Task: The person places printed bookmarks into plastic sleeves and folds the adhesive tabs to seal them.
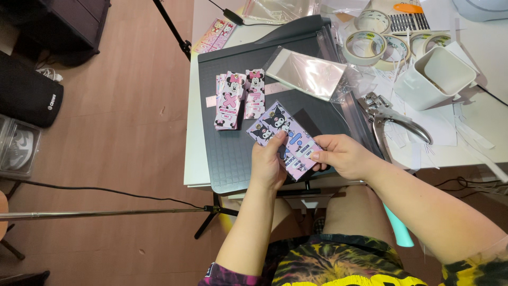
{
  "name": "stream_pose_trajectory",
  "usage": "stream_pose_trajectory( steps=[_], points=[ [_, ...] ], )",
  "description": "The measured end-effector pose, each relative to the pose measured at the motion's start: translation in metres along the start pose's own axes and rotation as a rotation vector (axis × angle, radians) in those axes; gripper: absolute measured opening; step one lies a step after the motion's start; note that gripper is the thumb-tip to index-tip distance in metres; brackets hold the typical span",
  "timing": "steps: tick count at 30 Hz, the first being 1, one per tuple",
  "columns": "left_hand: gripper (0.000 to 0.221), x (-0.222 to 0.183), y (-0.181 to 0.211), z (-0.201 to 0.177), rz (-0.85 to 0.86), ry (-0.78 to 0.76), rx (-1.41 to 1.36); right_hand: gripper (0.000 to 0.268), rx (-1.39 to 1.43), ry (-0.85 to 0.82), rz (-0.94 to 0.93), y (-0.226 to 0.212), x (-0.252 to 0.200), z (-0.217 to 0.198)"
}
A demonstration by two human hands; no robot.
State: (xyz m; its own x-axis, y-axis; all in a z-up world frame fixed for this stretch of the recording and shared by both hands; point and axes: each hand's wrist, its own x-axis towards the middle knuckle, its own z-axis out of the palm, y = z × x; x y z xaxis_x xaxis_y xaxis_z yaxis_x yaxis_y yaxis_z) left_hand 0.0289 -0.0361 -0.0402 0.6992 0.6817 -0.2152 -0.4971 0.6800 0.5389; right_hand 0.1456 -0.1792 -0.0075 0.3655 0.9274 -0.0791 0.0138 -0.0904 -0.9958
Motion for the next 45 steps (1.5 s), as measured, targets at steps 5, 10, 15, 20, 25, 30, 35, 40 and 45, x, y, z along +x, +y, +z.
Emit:
stream_pose_trajectory(
  steps=[5,10,15,20,25,30,35,40,45],
  points=[
    [0.023,0.007,-0.003,-0.009,0.050,-0.033,0.059,0.017,-0.001,-0.009,-0.019,0.006,0.001,-0.001],
    [0.026,-0.004,0.004,0.005,0.121,-0.035,0.139,0.022,0.036,0.034,-0.068,0.008,0.001,0.001],
    [0.029,-0.005,0.013,0.011,0.280,0.031,0.145,0.035,0.094,0.156,-0.107,0.012,0.005,-0.001],
    [0.043,-0.004,0.032,0.014,0.190,-0.100,0.335,0.016,0.028,0.133,-0.076,0.015,0.003,-0.003],
    [0.045,0.009,0.081,0.034,0.200,-0.202,0.484,0.013,0.025,0.174,-0.074,0.004,0.001,0.002],
    [0.022,0.072,0.132,0.037,0.460,-0.161,0.925,0.023,0.111,0.287,-0.055,0.013,0.006,0.000],
    [0.014,0.176,0.201,0.018,0.657,0.085,1.499,0.022,0.103,0.291,-0.030,0.019,0.007,0.001],
    [0.022,0.285,0.209,-0.019,0.496,0.163,1.983,0.017,0.089,0.297,0.000,0.010,0.007,0.005],
    [0.043,0.337,0.193,-0.021,0.242,0.224,2.140,0.012,0.023,0.294,0.045,0.011,0.006,0.008]
  ],
)
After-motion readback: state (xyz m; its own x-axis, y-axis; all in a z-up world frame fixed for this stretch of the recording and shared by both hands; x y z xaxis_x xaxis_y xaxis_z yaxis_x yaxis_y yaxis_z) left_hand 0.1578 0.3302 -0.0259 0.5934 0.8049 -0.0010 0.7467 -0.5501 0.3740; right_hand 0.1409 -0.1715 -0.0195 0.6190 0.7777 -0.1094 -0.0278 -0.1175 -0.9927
